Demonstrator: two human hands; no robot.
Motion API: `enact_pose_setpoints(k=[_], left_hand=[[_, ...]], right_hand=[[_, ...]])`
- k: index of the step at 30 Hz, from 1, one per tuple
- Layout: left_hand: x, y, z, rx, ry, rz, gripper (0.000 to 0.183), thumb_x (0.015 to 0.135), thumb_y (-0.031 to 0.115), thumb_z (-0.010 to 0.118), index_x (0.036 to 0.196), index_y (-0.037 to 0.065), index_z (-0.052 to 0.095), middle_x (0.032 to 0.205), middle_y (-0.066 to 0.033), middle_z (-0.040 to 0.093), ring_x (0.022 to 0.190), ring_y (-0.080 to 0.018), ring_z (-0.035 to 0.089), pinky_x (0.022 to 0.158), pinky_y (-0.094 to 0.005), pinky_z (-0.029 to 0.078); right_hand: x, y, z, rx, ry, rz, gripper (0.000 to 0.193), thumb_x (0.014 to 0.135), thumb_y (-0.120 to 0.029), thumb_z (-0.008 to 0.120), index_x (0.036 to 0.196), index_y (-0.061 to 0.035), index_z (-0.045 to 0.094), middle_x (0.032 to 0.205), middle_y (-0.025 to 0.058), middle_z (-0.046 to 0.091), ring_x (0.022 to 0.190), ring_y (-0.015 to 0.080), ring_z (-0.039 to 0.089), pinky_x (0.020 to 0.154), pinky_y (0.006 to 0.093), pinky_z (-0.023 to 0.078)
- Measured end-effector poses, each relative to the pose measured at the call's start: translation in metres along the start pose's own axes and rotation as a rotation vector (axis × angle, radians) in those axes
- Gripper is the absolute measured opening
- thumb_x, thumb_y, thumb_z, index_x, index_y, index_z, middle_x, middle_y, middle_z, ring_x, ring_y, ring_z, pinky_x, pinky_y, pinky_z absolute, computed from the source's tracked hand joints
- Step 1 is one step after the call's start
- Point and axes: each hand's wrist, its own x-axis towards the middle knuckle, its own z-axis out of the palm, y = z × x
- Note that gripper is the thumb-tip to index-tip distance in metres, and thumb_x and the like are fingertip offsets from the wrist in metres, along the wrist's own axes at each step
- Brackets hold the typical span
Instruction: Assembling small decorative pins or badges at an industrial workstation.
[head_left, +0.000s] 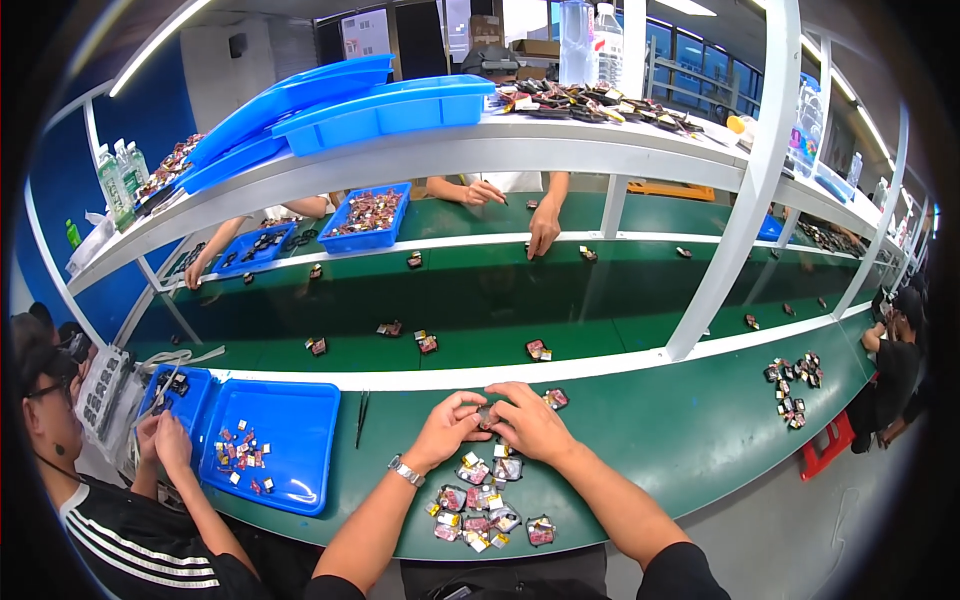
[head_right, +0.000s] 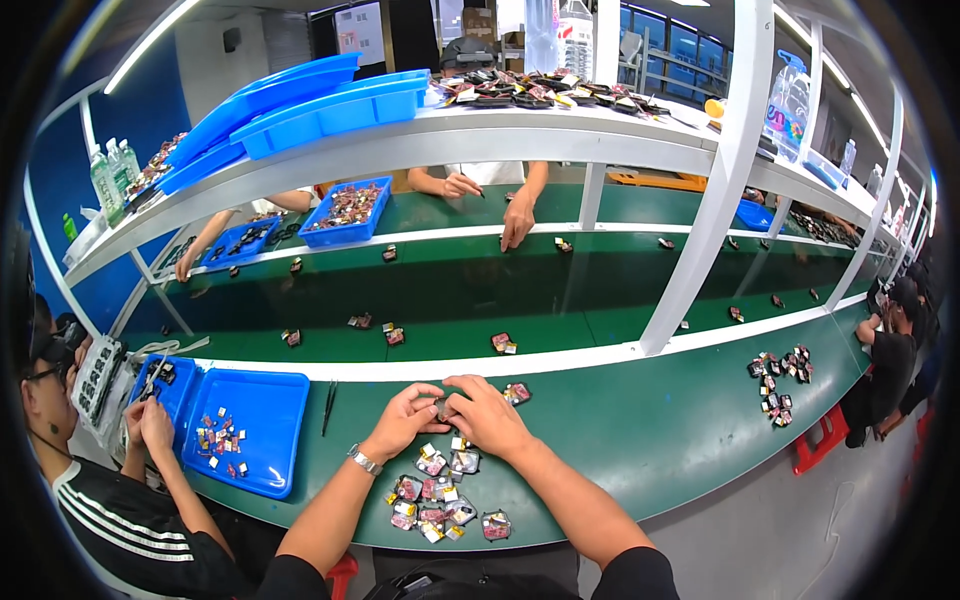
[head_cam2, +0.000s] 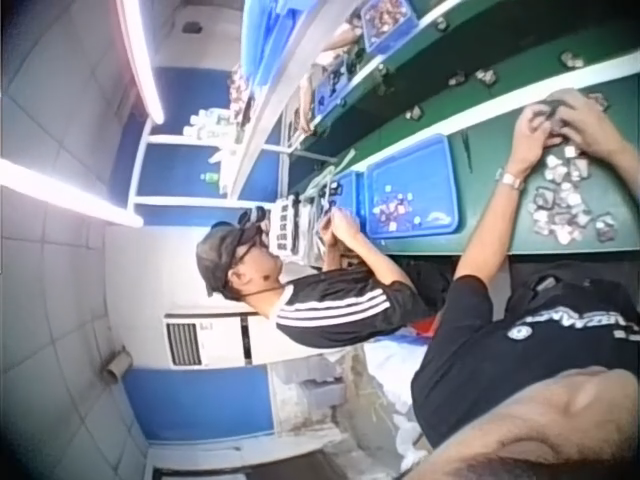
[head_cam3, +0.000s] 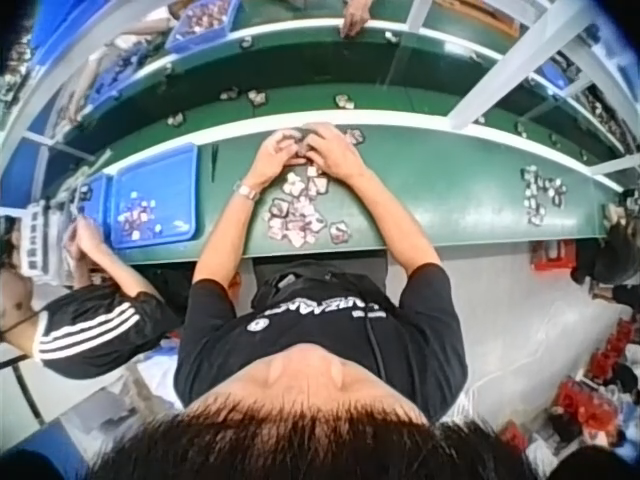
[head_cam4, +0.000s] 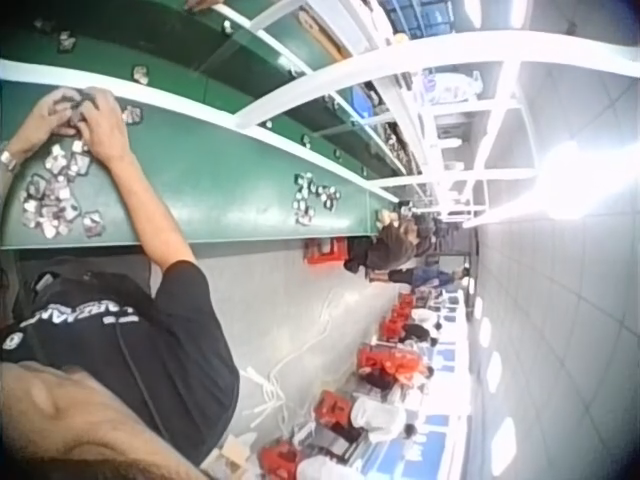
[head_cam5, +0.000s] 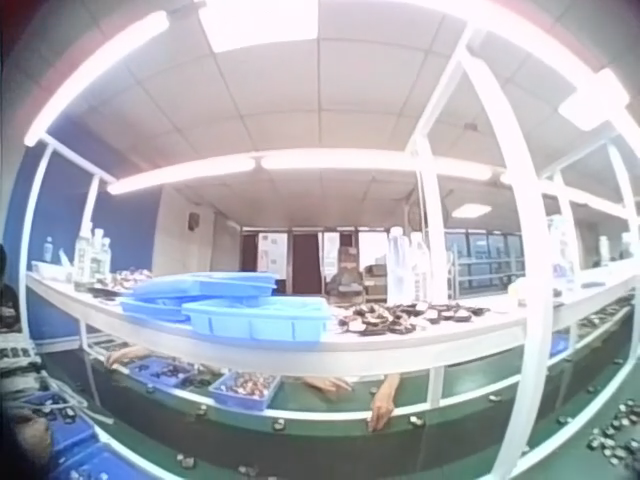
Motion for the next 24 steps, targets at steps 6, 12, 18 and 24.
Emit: enact_pose_setpoints(k=[6,12,18,24], left_hand=[[-0.001,-0.001,-0.001,0.054,0.006,0.018,0.030,0.098,0.003,0.046,0.128,-0.003,0.049,0.116,-0.0127,0.061,0.104,-0.0191,0.062,0.090,-0.0337,0.056],[0.002,-0.002,0.001,0.045,0.004,0.019,0.031,0.097,0.002,0.046,0.128,-0.003,0.048,0.116,-0.0139,0.061,0.104,-0.0198,0.063,0.090,-0.0335,0.056],[-0.001,0.001,-0.004,0.000,-0.024,0.015,0.035,0.095,-0.001,0.050,0.130,-0.003,0.047,0.119,-0.0148,0.059,0.106,-0.0199,0.062,0.092,-0.0338,0.055],[-0.001,0.001,-0.002,-0.019,-0.078,0.031,0.037,0.093,-0.003,0.051,0.131,-0.003,0.047,0.119,-0.0143,0.059,0.108,-0.0188,0.061,0.094,-0.0328,0.054]], right_hand=[[-0.001,0.002,0.001,0.066,-0.069,0.060,0.018,0.075,-0.006,0.072,0.086,-0.0058,0.058,0.119,0.0118,0.057,0.113,0.0320,0.053,0.092,0.0401,0.046],[-0.006,0.008,0.003,0.026,-0.027,0.046,0.014,0.077,-0.009,0.072,0.088,-0.0078,0.064,0.117,0.0104,0.057,0.113,0.0306,0.053,0.094,0.0396,0.046],[-0.005,0.003,0.009,0.098,0.066,0.121,0.009,0.078,-0.011,0.071,0.086,-0.0075,0.069,0.117,0.0086,0.060,0.113,0.0284,0.054,0.094,0.0387,0.047],[-0.004,-0.002,0.013,0.127,0.093,0.169,0.008,0.078,-0.009,0.069,0.084,-0.0057,0.068,0.115,0.0093,0.061,0.112,0.0289,0.054,0.092,0.0380,0.047]])
